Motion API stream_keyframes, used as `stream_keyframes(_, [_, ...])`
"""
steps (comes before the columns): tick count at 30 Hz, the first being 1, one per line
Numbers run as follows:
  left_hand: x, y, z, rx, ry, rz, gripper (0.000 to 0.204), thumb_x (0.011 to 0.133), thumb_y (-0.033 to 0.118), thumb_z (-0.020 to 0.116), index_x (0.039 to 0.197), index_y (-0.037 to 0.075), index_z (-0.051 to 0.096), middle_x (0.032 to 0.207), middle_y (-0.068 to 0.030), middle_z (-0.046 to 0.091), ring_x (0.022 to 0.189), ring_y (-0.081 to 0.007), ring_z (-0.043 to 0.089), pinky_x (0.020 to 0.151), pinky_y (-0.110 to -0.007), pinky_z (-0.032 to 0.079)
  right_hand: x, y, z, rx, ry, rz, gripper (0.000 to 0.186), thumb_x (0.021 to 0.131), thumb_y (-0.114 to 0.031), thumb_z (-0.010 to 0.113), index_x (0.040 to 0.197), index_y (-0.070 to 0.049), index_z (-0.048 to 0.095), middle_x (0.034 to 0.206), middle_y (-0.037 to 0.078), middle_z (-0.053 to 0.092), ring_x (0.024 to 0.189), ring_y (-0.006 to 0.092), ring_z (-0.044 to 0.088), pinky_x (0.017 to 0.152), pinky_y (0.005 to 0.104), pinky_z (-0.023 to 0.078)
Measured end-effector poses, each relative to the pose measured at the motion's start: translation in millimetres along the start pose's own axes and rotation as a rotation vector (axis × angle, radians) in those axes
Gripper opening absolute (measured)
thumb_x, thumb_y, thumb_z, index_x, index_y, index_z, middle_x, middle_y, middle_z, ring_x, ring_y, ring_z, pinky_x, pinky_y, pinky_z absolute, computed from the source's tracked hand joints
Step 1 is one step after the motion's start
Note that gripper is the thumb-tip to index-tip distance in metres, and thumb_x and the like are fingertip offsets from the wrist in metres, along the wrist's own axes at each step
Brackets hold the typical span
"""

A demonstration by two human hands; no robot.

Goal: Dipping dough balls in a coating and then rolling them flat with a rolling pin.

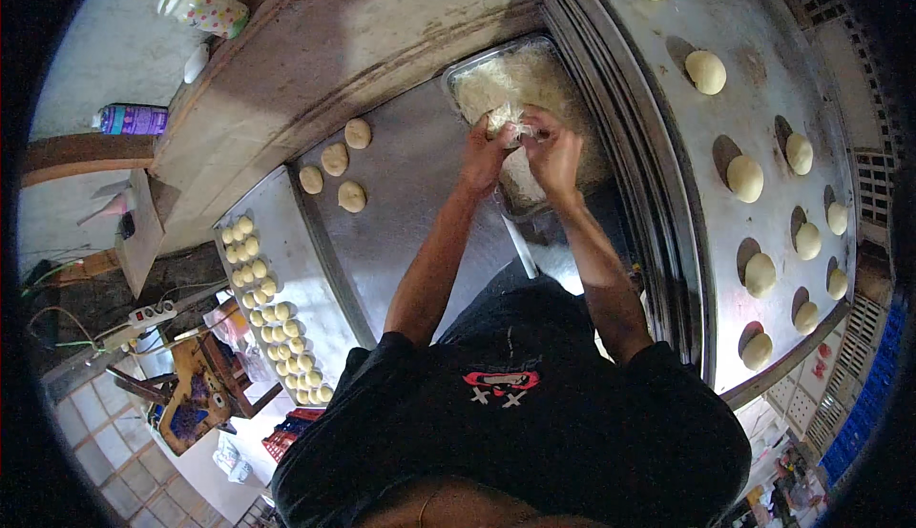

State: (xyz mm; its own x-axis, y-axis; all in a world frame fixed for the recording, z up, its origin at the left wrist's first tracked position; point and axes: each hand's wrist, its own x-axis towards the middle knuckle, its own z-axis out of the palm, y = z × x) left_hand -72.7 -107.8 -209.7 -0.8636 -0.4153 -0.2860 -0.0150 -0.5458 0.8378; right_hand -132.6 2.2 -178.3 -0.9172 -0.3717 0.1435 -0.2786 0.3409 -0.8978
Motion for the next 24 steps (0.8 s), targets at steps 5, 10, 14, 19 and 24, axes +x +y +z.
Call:
stream_keyframes(5, [1,15,-15,-0.134,0.037,0.01,0.029,0.095,0.003,0.052,0.124,0.006,0.05,0.113,-0.0081,0.061,0.098,-0.0199,0.062,0.08,-0.034,0.056,9,26,-2,0.408,-0.068,0.271,0.013,0.079,0.003,0.07,0.091,-0.001,0.072,0.081,0.007,0.072,0.074,0.0113,0.066,0.068,0.0259,0.051])
stream_keyframes(10, [-1,25,-23,-0.17,-0.021,-0.041,0.04,0.088,-0.008,0.047,0.125,0.007,0.05,0.115,-0.0089,0.061,0.098,-0.0204,0.063,0.079,-0.035,0.057,5,31,2,0.065,-0.159,0.063,0.016,0.086,-0.007,0.069,0.101,-0.001,0.069,0.092,0.009,0.072,0.086,0.0114,0.066,0.078,0.0274,0.052])
stream_keyframes(14, [2,20,-24,-0.041,-0.148,-0.052,0.046,0.08,-0.011,0.043,0.121,0.006,0.054,0.11,-0.0091,0.063,0.091,-0.0202,0.064,0.076,-0.034,0.056,5,24,2,0.59,-0.292,0.38,0.02,0.082,-0.008,0.072,0.1,0.0,0.07,0.093,0.014,0.072,0.076,0.0146,0.068,0.075,0.0299,0.053])
stream_keyframes(19, [14,-5,-10,0.265,0.022,0.156,0.035,0.081,-0.003,0.045,0.111,0.005,0.059,0.1,-0.008,0.065,0.082,-0.0191,0.063,0.07,-0.032,0.053,-4,-10,-4,0.163,-0.144,0.363,0.034,0.076,-0.01,0.079,0.106,0.001,0.068,0.093,0.013,0.072,0.08,0.0101,0.067,0.072,0.0256,0.053])
stream_keyframes(24, [23,0,-14,0.079,-0.021,-0.584,0.022,0.085,0.022,0.052,0.099,0.01,0.064,0.09,-0.0051,0.063,0.07,-0.0164,0.056,0.067,-0.022,0.041,-7,4,-2,-0.304,-0.03,-0.021,0.049,0.066,-0.024,0.083,0.108,-0.002,0.069,0.093,0.021,0.068,0.089,0.0383,0.067,0.076,0.0418,0.054])
